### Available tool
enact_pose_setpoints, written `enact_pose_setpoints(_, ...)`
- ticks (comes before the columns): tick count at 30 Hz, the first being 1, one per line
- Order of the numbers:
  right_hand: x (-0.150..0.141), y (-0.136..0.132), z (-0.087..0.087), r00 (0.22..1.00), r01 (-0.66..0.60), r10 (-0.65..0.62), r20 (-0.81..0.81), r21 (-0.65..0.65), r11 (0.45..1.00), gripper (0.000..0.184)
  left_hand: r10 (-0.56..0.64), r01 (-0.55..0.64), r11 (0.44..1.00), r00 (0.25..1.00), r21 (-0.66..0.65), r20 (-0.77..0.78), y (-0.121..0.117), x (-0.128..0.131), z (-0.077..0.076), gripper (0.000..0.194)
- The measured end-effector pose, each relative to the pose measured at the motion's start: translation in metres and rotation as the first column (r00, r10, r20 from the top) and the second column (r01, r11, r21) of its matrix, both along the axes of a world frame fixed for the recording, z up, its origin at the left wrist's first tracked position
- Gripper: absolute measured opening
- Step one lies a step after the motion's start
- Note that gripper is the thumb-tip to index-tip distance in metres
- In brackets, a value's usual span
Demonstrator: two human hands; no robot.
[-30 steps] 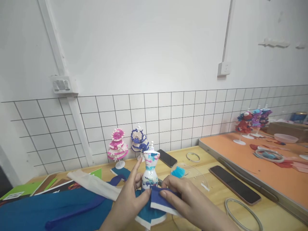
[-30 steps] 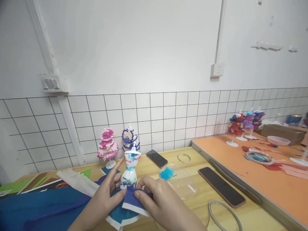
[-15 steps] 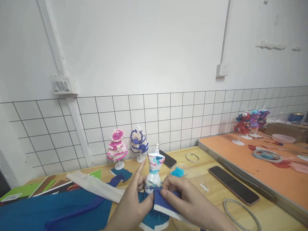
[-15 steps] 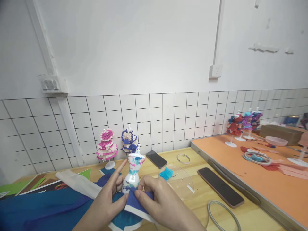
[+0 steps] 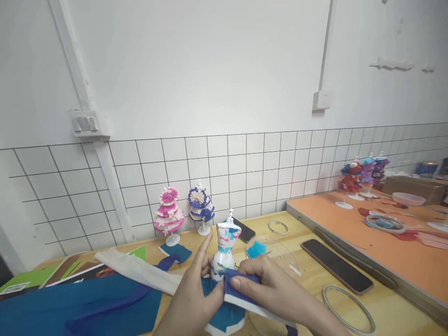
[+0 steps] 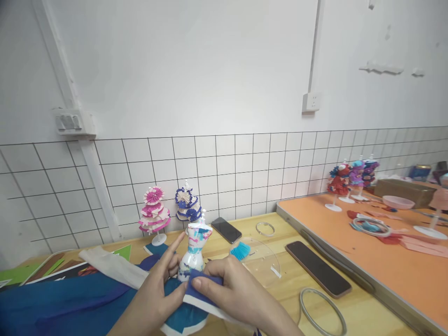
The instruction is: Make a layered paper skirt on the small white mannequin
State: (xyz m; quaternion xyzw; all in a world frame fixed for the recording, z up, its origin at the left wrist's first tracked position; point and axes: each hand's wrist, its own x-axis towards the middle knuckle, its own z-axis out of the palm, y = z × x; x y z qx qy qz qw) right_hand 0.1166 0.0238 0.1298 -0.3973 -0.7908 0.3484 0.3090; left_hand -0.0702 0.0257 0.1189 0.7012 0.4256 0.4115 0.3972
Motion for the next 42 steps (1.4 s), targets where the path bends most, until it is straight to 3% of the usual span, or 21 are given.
enact_pose_setpoints(8, 0.0011, 0.0006, 0.0032, 0.998, -0.054, 0.054, -0.014, -0.018, 0.998, 0.039, -0.013, 0.013, 1.000, 1.000, -0.013, -0.017, -0.0006, 0.0017, 0.0022, 0.078)
enact_pose_setpoints(25, 0.0008, 0.0037, -0.0001, 1.000, -0.013, 0.012, -0.028, -0.036, 0.999, 0.047, -0.015, 0.016, 1.000, 0.999, 0.009, -0.040, 0.0009, 0.0028, 0.0013, 0.080)
enact_pose_setpoints(32, 0.0006, 0.0044, -0.0033, 1.000, -0.006, 0.006, -0.013, -0.033, 0.999, 0.047, -0.017, 0.017, 1.000, 0.999, -0.016, -0.027, -0.0030, 0.0064, 0.0079, 0.078)
enact_pose_setpoints(42, 0.0005, 0.0037, -0.0029, 0.999, 0.039, -0.039, 0.002, -0.044, 0.998, 0.045, 0.018, -0.018, 1.000, 0.996, -0.001, -0.091, -0.0019, 0.0032, 0.0036, 0.075)
